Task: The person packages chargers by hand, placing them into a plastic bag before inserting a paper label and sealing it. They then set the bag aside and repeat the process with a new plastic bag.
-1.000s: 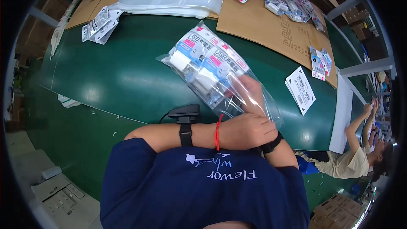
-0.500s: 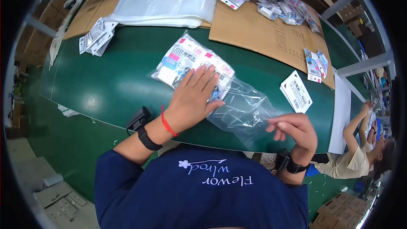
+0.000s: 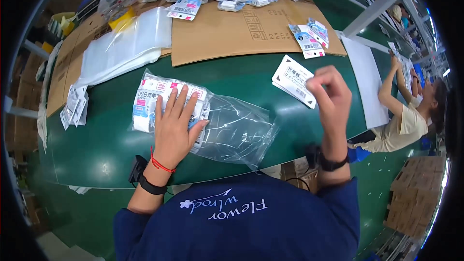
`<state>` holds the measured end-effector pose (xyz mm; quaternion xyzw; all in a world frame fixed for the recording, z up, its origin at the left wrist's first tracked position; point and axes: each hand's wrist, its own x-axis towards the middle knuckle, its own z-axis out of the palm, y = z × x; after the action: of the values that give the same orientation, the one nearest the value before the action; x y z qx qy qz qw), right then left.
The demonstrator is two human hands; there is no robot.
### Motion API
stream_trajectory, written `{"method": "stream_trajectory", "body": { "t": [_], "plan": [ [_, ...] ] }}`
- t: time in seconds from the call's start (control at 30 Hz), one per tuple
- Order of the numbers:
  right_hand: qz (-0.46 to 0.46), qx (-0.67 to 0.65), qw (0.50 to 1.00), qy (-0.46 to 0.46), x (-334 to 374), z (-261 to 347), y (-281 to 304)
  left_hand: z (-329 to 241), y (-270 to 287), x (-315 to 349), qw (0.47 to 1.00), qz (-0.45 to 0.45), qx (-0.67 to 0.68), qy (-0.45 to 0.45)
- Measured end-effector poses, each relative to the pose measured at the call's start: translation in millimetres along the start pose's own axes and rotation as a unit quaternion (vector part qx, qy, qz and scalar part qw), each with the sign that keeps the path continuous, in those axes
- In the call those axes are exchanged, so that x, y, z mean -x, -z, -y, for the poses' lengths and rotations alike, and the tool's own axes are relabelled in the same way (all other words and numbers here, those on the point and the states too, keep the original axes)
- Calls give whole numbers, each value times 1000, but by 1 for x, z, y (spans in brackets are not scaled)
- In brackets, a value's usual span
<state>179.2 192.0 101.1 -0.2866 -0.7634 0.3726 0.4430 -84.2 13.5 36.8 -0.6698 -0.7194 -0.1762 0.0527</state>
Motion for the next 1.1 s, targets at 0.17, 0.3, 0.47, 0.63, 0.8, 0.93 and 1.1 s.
{"method": "stream_trajectory", "body": {
  "t": [0.17, 0.3, 0.47, 0.63, 0.8, 0.93, 1.1],
  "plan": [
    [84, 243, 966, -41, -4, -90, 25, 8, -1, -4, 1000, -4, -4, 4],
    [105, 462, 880, 24, 24, -135, 15, 8, 1, -9, 1000, 1, -8, -2],
    [170, 459, 871, -28, 19, -126, 13, 10, 0, -6, 1000, 2, -10, 4],
    [110, 343, 932, -32, 18, -134, 23, 10, 2, -7, 1000, -10, -23, -13],
    [21, 235, 968, 82, -10, -54, -2, 6, 8, -9, 925, -50, 375, 15],
    [71, 376, 871, 309, -4, 4, -41, -32, 14, -27, 682, 11, 727, 83],
    [62, 233, 931, 272, -1, 14, -55, -36, 13, -27, 656, -18, 744, 125]
  ]
}}
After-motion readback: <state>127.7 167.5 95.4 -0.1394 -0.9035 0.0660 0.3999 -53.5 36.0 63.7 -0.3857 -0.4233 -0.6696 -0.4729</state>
